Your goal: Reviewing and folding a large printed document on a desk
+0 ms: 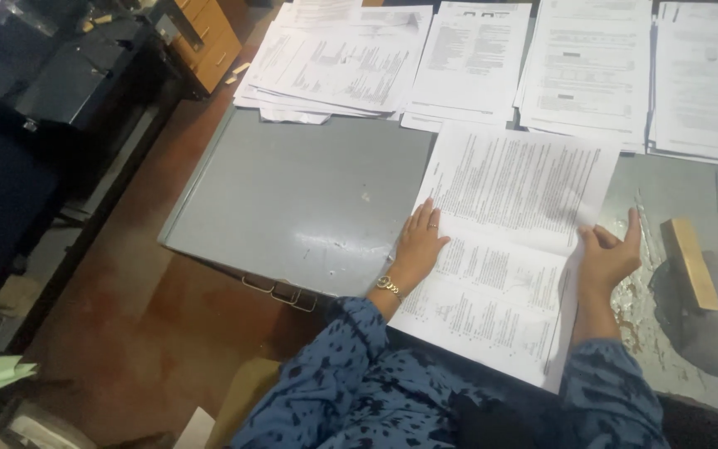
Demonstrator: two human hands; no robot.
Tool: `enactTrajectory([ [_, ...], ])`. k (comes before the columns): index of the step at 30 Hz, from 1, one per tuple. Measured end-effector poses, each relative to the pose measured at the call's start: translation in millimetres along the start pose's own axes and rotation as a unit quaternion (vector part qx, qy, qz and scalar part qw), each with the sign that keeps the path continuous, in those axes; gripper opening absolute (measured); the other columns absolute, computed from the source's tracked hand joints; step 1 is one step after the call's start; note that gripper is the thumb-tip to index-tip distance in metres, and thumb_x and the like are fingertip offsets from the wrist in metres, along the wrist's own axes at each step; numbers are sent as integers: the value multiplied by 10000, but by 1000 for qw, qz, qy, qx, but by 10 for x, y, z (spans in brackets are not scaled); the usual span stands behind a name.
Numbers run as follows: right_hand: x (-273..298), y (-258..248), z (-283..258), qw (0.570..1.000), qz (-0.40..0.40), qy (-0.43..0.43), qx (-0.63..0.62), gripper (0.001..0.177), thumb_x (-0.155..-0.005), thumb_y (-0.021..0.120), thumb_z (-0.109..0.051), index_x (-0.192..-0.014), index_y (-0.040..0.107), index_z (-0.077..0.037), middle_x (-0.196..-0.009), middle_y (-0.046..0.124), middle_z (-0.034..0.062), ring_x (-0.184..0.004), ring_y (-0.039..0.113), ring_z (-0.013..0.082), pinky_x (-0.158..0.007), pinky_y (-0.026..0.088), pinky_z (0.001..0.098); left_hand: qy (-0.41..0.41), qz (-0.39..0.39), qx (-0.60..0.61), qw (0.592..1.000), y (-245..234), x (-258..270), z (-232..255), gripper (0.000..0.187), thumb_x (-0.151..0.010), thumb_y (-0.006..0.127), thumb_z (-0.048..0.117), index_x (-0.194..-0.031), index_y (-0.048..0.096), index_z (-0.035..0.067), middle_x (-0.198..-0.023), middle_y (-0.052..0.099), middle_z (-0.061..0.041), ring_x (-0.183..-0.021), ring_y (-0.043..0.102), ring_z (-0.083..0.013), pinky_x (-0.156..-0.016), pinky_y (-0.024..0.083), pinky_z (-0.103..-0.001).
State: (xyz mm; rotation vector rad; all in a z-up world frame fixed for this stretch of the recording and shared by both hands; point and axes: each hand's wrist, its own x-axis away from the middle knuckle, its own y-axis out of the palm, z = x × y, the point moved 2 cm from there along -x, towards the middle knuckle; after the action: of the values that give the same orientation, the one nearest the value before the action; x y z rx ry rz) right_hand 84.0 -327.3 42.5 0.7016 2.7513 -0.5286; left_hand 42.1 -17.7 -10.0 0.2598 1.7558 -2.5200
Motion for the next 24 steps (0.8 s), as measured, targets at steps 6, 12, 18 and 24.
enactTrajectory([
  [6, -3, -21, 221, 998, 9, -28, 47, 851, -881, 849, 111, -1595, 390, 55, -931, 735, 105, -925, 688, 202, -993, 555, 413, -67, -47, 84, 993, -253, 89, 121, 673, -1015, 542, 346, -1560, 317, 20, -1710, 69, -146, -1580, 50, -282, -1277, 51, -466],
  [12, 113, -201, 375, 996, 34, -1, 82, 940, -829, 864, 154, -1601, 338, 50, -955, 756, 175, -932, 737, 231, -1012, 554, 406, -54, -64, 35, 996, -363, 162, 255, 723, -1010, 506, 438, -1563, 310, 16, -1704, 20, -200, -1575, 20, -347, -1274, 26, -485],
  [18, 235, -416, 118, 988, 27, 93, 121, 854, -963, 803, 119, -1629, 274, 54, -961, 744, 104, -960, 714, 203, -1114, 424, 582, -36, -75, 16, 996, -371, 295, 419, 726, -1007, 438, 503, -1560, 328, 46, -1703, 28, -213, -1578, 25, -342, -1262, 15, -534],
  [24, 110, -443, 69, 976, -7, 87, 199, 915, -886, 840, 88, -1630, 310, 34, -999, 747, 190, -995, 721, 315, -1031, 453, 542, 1, 2, 10, 1000, -269, 301, 378, 708, -994, 501, 465, -1510, 400, -9, -1699, 130, -203, -1574, 120, -345, -1258, 87, -580],
])
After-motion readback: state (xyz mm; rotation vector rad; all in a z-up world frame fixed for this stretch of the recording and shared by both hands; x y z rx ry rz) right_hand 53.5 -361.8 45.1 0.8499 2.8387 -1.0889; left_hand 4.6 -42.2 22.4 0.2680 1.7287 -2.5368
